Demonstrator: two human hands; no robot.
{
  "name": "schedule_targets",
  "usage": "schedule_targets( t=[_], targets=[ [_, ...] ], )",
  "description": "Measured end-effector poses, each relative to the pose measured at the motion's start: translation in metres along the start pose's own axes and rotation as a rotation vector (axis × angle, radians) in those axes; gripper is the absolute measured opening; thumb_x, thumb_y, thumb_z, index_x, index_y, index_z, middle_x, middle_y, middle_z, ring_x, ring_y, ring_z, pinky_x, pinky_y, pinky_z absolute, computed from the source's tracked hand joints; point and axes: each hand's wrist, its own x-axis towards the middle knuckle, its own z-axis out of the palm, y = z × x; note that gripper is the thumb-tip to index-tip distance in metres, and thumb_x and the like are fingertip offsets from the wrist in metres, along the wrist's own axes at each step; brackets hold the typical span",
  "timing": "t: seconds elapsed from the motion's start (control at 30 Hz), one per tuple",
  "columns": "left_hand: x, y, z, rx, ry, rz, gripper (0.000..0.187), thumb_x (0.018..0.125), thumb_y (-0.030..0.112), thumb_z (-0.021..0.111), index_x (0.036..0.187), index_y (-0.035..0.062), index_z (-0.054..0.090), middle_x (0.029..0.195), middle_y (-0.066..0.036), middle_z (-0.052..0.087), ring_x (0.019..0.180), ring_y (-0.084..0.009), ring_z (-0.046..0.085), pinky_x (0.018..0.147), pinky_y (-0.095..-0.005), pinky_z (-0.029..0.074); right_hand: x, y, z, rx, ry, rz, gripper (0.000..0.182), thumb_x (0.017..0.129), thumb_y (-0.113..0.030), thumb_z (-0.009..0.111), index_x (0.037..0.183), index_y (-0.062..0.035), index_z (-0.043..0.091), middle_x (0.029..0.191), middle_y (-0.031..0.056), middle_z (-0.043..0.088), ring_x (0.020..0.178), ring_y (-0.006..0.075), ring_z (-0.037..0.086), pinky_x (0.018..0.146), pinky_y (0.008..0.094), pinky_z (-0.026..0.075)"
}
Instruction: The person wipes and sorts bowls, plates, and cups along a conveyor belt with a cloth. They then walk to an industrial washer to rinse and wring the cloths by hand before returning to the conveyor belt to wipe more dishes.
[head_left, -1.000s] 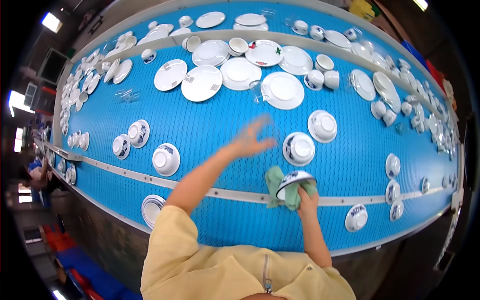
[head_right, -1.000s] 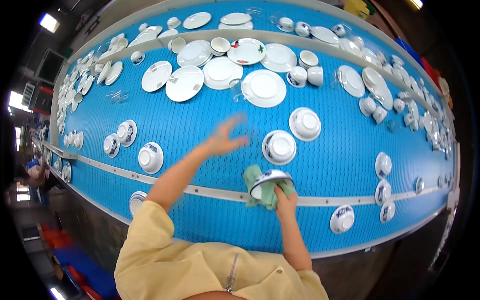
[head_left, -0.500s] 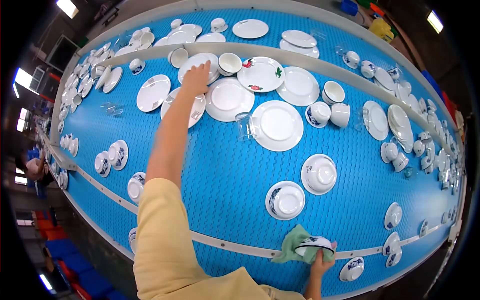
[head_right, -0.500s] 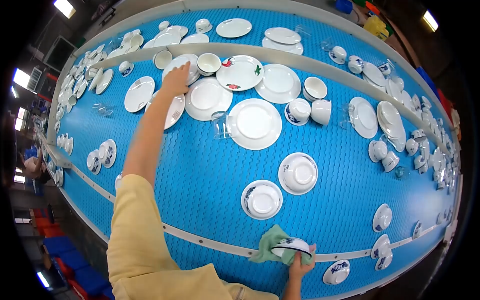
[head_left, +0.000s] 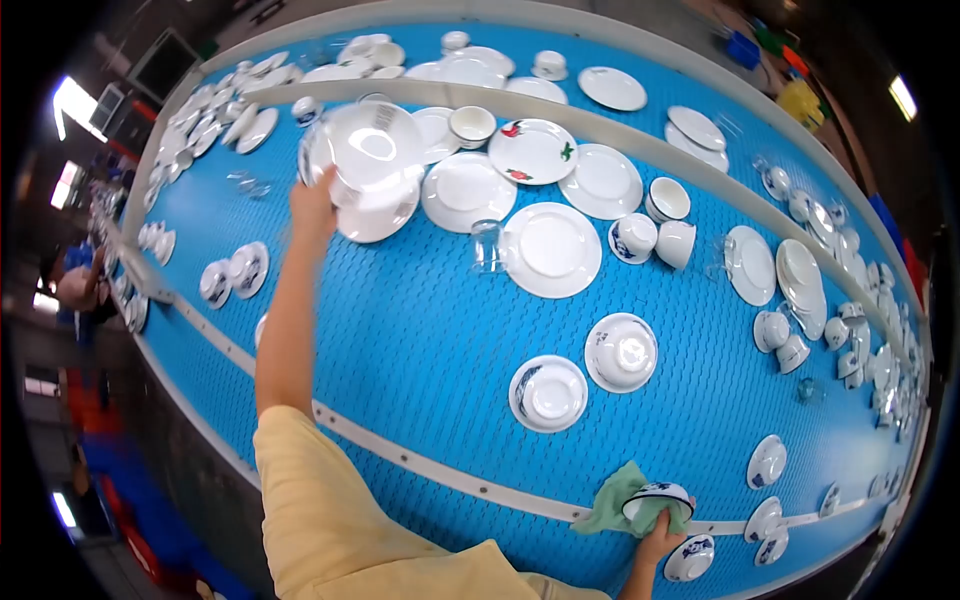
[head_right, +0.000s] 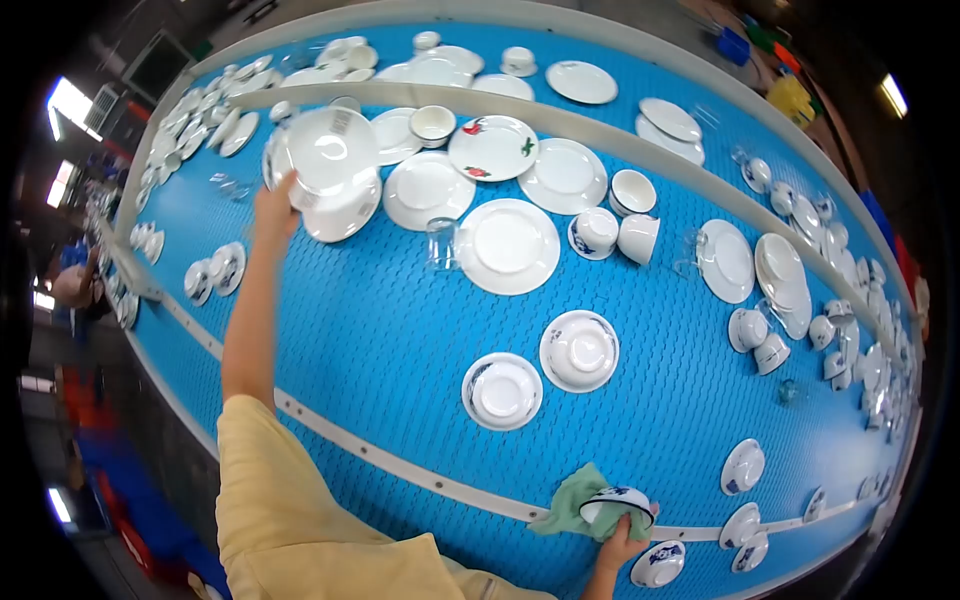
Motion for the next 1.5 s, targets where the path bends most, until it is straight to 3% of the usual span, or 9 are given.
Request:
schedule_targets(
  t=[0.17, 0.3, 0.47, 0.63, 0.77, 0.87, 1.07, 1.3, 1.5],
  targets=[
    [-0.208, 0.022, -0.007, 0.084, -0.167, -0.461, 0.042, 0.075, 0.0, 0.063, 0.112, -0.0087, 0.046, 0.103, -0.019, 0.057, 0.087, -0.0272, 0.06, 0.073, -0.0379, 0.053, 0.017, -0.034, -0.027, -0.005, 0.047, 0.036, 0.026, 0.079, -0.013, 0.057, 0.096, 0.0068, 0.057, 0.093, 0.0117, 0.06, 0.083, 0.0214, 0.056, 0.072, 0.0317, 0.045],
    [-0.371, 0.002, 0.011, 0.136, -0.246, -0.814, 0.044, 0.072, 0.001, 0.067, 0.111, -0.0079, 0.047, 0.102, -0.017, 0.057, 0.086, -0.0254, 0.06, 0.073, -0.0378, 0.053, 0.03, -0.028, -0.063, 0.489, 0.042, 0.193, 0.024, 0.08, -0.006, 0.055, 0.101, 0.0038, 0.054, 0.095, 0.0105, 0.058, 0.084, 0.019, 0.057, 0.072, 0.0307, 0.048],
    [-0.505, -0.033, 0.034, 0.01, -0.204, -1.0, 0.04, 0.084, 0.025, 0.06, 0.11, -0.0038, 0.049, 0.098, -0.011, 0.059, 0.086, -0.0171, 0.057, 0.072, -0.0296, 0.049, 0.024, -0.041, -0.114, 0.594, 0.094, 0.194, 0.023, 0.077, 0.0, 0.057, 0.1, 0.0053, 0.055, 0.094, 0.0096, 0.058, 0.081, 0.0183, 0.057, 0.069, 0.0291, 0.048],
    [-0.512, -0.03, 0.047, 0.181, -0.18, -0.547, 0.041, 0.091, 0.034, 0.045, 0.106, -0.0031, 0.05, 0.098, -0.01, 0.059, 0.085, -0.0147, 0.058, 0.073, -0.0268, 0.048, 0.026, -0.075, -0.136, 0.309, -0.074, 0.024, 0.025, 0.079, -0.003, 0.06, 0.102, 0.0056, 0.054, 0.099, 0.0087, 0.059, 0.087, 0.0151, 0.057, 0.072, 0.0267, 0.047],
    [-0.535, -0.014, 0.041, 0.293, -0.363, -0.656, 0.038, 0.091, 0.033, 0.046, 0.091, -0.0029, 0.058, 0.083, -0.006, 0.06, 0.071, -0.0093, 0.053, 0.06, -0.0263, 0.044, 0.007, -0.108, -0.14, 0.06, -0.577, -0.044, 0.029, 0.072, -0.016, 0.062, 0.097, -0.0024, 0.06, 0.08, 0.0106, 0.064, 0.071, 0.0165, 0.061, 0.063, 0.0312, 0.048],
    [-0.574, -0.013, 0.056, 0.868, -0.724, -0.605, 0.038, 0.091, 0.032, 0.045, 0.081, -0.0018, 0.06, 0.073, -0.009, 0.059, 0.063, -0.0124, 0.051, 0.054, -0.0292, 0.04, -0.004, -0.103, -0.123, -0.164, -0.882, -0.283, 0.031, 0.067, -0.019, 0.062, 0.094, -0.0043, 0.059, 0.079, 0.0141, 0.062, 0.07, 0.0287, 0.061, 0.064, 0.037, 0.048],
    [-0.628, -0.009, 0.077, 1.235, -0.854, 0.194, 0.018, 0.078, 0.02, 0.062, 0.083, 0.0029, 0.064, 0.065, -0.012, 0.049, 0.061, -0.0274, 0.051, 0.053, -0.0394, 0.041, 0.014, -0.08, -0.165, -0.344, -0.67, -0.475, 0.043, 0.068, -0.029, 0.064, 0.106, -0.0105, 0.056, 0.112, 0.0066, 0.055, 0.072, 0.0295, 0.06, 0.063, 0.036, 0.05],
    [-0.627, -0.018, 0.175, 1.121, -0.985, 0.234, 0.029, 0.076, 0.023, 0.064, 0.099, 0.0055, 0.062, 0.086, -0.014, 0.053, 0.075, -0.0292, 0.054, 0.06, -0.0378, 0.045, 0.074, -0.005, -0.266, -0.972, -0.74, -0.432, 0.049, 0.071, -0.04, 0.06, 0.116, -0.0204, 0.052, 0.13, -0.0053, 0.043, 0.07, 0.0215, 0.063, 0.054, 0.0339, 0.05],
    [-0.648, -0.087, 0.324, 1.045, -1.264, 0.434, 0.074, 0.064, 0.038, 0.073, 0.123, 0.0072, 0.043, 0.127, -0.024, 0.037, 0.117, -0.0396, 0.036, 0.096, -0.046, 0.033, 0.203, 0.047, -0.361, -1.154, -0.573, -0.486, 0.05, 0.069, -0.035, 0.061, 0.117, -0.0239, 0.051, 0.126, -0.0084, 0.047, 0.077, 0.0203, 0.062, 0.062, 0.035, 0.05]
  ],
)
